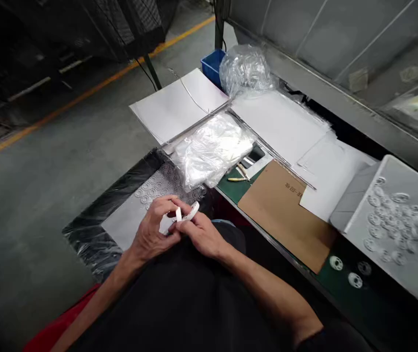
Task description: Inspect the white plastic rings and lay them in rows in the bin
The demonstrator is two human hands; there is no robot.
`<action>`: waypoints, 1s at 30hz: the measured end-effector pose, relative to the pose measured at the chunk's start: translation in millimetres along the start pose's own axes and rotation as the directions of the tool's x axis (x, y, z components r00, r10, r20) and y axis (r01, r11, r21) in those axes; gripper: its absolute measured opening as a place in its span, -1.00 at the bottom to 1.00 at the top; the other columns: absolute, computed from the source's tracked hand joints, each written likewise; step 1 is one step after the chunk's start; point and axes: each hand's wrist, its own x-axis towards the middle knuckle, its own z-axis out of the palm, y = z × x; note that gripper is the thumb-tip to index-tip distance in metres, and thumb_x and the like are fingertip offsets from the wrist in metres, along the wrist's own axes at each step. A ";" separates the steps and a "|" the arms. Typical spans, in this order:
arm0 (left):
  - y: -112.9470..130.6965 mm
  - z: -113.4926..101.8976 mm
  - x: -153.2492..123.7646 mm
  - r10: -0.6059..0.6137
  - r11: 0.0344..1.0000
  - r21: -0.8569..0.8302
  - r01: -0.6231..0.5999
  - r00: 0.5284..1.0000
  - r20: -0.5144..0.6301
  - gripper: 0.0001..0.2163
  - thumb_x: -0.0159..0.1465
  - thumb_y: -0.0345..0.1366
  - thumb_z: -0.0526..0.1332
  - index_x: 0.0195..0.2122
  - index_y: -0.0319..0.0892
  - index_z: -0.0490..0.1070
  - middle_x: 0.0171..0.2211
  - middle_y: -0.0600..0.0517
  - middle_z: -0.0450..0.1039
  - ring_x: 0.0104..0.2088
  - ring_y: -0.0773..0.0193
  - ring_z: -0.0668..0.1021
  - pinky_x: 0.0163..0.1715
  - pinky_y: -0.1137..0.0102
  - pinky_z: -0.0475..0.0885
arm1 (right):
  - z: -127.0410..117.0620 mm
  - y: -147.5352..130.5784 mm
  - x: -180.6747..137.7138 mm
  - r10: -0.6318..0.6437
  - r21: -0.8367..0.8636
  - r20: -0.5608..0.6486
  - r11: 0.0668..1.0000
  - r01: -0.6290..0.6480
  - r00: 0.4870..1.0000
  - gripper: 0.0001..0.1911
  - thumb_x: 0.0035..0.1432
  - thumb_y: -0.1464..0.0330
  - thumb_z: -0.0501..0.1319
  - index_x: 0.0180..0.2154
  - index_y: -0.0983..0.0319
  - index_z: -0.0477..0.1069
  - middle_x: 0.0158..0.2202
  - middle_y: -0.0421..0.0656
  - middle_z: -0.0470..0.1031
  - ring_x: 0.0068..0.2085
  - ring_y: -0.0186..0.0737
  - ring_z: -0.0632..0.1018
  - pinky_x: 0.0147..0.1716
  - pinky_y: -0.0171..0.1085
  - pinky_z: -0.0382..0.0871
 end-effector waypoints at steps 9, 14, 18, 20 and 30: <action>1.3 5.7 -2.7 0.027 0.999 0.040 -0.027 1.000 -0.001 -0.46 0.10 -0.63 0.22 0.09 -0.11 0.27 -0.13 -0.07 0.43 0.05 -0.05 0.55 0.06 0.00 0.58 | -4.5 5.1 1.8 -0.012 0.032 0.010 0.999 0.012 1.000 -0.32 0.12 0.40 0.21 0.30 0.14 0.44 -0.25 -0.22 0.65 -0.14 -0.08 0.62 0.12 -0.04 0.37; 1.5 8.3 -0.9 0.053 0.995 0.080 -0.052 0.999 -0.002 -0.48 0.13 -0.63 0.23 0.10 -0.12 0.27 -0.12 -0.09 0.46 0.02 -0.02 0.54 0.03 0.03 0.59 | -5.0 8.9 2.7 -0.012 0.058 -0.035 0.998 0.014 0.999 -0.36 0.09 0.43 0.21 0.24 0.13 0.48 -0.25 -0.22 0.64 -0.18 -0.10 0.63 0.02 -0.09 0.44; 2.7 8.2 -0.1 0.054 0.993 0.105 -0.053 0.999 -0.005 -0.52 0.18 -0.61 0.22 0.09 -0.10 0.27 -0.12 -0.08 0.48 0.01 0.00 0.53 0.01 0.05 0.60 | -4.9 11.9 4.7 -0.018 0.029 -0.058 0.999 0.019 0.998 -0.41 0.09 0.42 0.20 0.18 0.14 0.50 -0.29 -0.22 0.62 -0.18 -0.09 0.62 -0.02 -0.12 0.43; 2.9 8.5 -0.3 0.048 0.993 0.112 -0.047 0.999 -0.005 -0.52 0.17 -0.61 0.22 0.09 -0.10 0.27 -0.13 -0.07 0.49 0.00 0.00 0.54 0.01 0.05 0.60 | -4.4 12.2 5.5 -0.011 0.036 -0.062 0.999 0.013 0.998 -0.41 0.09 0.42 0.20 0.18 0.13 0.50 -0.27 -0.22 0.62 -0.18 -0.09 0.62 -0.02 -0.12 0.43; 2.1 9.4 -3.9 0.010 0.994 0.109 -0.008 1.000 -0.010 -0.51 0.16 -0.62 0.24 0.08 -0.08 0.28 -0.11 -0.07 0.50 0.01 0.00 0.56 0.02 0.05 0.60 | -0.2 8.3 6.3 0.018 0.059 -0.083 0.998 -0.013 0.996 -0.42 0.03 0.42 0.22 0.13 0.12 0.52 -0.31 -0.23 0.59 -0.21 -0.09 0.61 0.00 -0.08 0.44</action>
